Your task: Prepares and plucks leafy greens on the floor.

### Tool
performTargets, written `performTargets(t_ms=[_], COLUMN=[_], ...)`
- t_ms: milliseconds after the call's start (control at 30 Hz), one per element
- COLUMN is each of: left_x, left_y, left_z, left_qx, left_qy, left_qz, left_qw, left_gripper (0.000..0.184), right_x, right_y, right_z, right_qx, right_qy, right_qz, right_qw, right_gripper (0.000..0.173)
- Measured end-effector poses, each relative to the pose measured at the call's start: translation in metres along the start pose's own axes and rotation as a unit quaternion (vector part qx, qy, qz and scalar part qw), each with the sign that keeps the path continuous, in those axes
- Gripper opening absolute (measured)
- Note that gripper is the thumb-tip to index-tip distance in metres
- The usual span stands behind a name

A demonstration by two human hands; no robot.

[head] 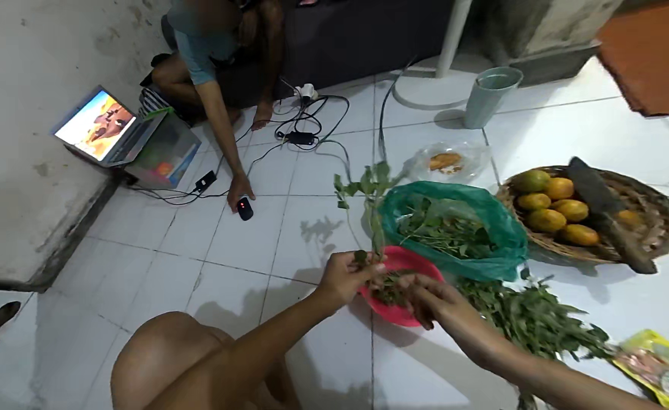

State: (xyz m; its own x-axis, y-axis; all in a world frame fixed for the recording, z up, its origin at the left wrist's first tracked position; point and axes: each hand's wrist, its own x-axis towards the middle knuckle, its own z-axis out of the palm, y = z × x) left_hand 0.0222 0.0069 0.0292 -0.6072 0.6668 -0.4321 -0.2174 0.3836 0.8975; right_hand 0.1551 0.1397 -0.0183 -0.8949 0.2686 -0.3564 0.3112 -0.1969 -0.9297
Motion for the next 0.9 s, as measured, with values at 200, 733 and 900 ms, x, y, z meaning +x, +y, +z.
performTargets(t_ms=[200, 733, 900], left_x=[-0.003, -0.001, -0.001], left_y=[-0.01, -0.009, -0.007], left_z=[0.001, 0.004, 0.007], left_qx=[0.102, 0.108, 0.101], left_qy=[0.023, 0.056, 0.071], left_qz=[0.096, 0.114, 0.112], left_qw=[0.99, 0.986, 0.986], left_gripper=[0.029, 0.005, 0.007], right_x=[0.003, 0.041, 0.049], right_y=[-0.022, -0.043, -0.029], right_z=[-0.048, -0.083, -0.071], right_qx=[-0.094, -0.52, -0.491], right_qy=[0.079, 0.116, 0.143], right_qz=[-0.17, -0.54, -0.508], right_qw=[0.978, 0.651, 0.693], right_gripper=[0.016, 0.018, 0.019])
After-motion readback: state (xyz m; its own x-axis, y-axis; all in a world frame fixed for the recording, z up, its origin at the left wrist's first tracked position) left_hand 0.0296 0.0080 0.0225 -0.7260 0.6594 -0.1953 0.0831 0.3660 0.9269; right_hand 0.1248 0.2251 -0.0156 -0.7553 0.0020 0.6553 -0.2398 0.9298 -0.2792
